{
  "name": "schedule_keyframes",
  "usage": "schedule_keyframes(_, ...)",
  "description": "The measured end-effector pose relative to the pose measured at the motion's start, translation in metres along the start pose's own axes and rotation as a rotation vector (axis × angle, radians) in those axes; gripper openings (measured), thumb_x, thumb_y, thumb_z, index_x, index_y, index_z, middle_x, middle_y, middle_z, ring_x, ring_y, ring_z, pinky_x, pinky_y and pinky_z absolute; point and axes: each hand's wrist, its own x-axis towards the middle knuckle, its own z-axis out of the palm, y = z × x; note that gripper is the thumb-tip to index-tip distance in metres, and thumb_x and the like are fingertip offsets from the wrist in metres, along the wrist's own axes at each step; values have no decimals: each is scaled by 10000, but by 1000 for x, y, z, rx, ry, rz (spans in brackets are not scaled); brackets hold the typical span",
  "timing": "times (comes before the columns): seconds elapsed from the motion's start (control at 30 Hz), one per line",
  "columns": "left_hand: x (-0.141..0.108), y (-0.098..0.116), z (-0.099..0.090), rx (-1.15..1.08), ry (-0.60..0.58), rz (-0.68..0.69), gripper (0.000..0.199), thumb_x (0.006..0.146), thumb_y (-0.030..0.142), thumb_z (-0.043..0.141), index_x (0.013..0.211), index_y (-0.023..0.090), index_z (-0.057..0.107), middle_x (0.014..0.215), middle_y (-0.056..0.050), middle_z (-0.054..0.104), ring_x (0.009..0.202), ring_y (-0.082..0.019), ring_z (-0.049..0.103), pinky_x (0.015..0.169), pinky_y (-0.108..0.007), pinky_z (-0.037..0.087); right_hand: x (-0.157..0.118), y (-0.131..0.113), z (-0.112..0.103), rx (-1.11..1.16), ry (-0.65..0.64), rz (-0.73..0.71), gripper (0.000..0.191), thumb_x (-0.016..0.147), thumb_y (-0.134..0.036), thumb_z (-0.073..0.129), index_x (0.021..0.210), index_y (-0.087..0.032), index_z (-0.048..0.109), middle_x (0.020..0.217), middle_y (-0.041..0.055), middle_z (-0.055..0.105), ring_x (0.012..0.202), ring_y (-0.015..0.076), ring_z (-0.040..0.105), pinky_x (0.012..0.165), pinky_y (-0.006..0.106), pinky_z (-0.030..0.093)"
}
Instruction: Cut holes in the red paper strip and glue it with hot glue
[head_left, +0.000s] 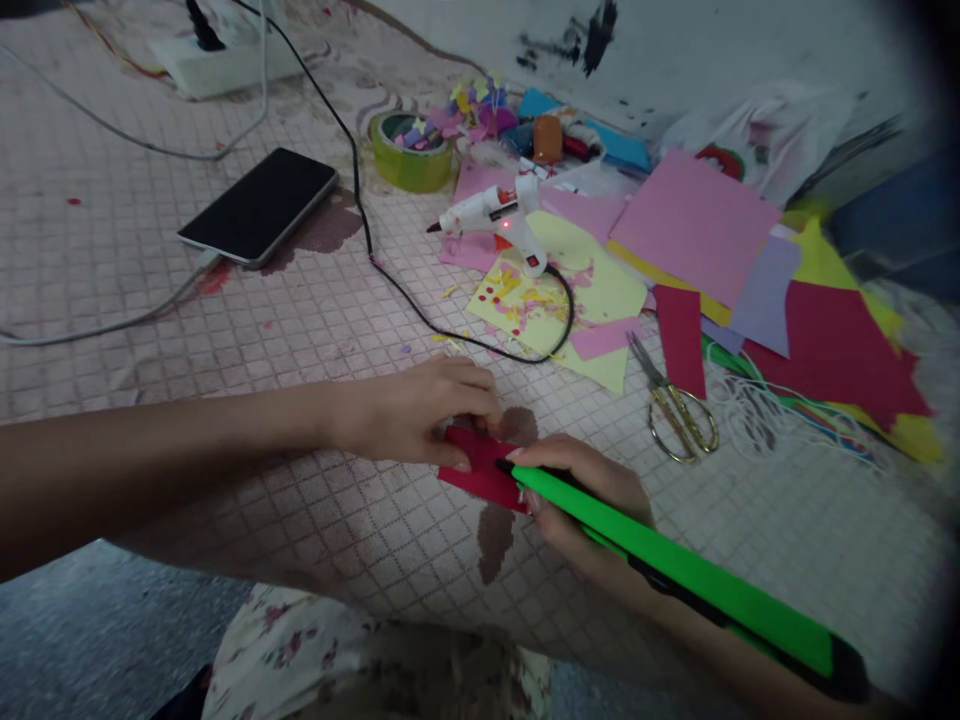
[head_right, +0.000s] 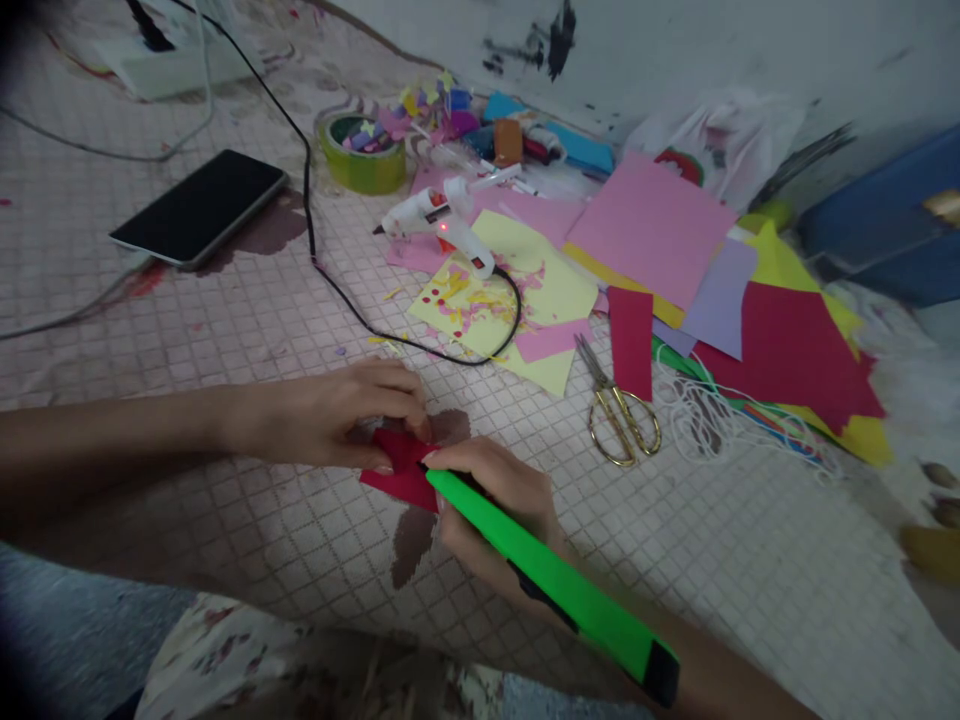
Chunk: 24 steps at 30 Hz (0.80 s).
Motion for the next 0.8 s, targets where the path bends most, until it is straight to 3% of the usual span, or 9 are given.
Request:
schedule_keyframes(0.2,1,-1,1,15,18,16,153,861,138,669,1002,188,636,963,-40,645,918,-189,575,844,-301,429,4,-5,0,-30,-36,-46,323,820,-74,583,1076,-261,647,925,16,738,785,157,710,676,267,599)
schedule_keyframes(0.5,0,-1,1,-21,4,-4,192,856,119,652,1025,209,643,999,-37,656,967,-192,590,889,-309,439,4,-7,-1,-6,67,64,254,794,-83,603,972,-243,689,873,-4,770,715,141,727,616,226,589)
schedule_keyframes(0.8,-1,-1,0,-9,-9,-25,182,861,139,668,1032,198,648,1003,-44,653,979,-203,581,902,-322,434,6,-6,2,-58,75,19,266,795,-75,604,962,-270,674,864,-6,770,724,152,734,633,248,603)
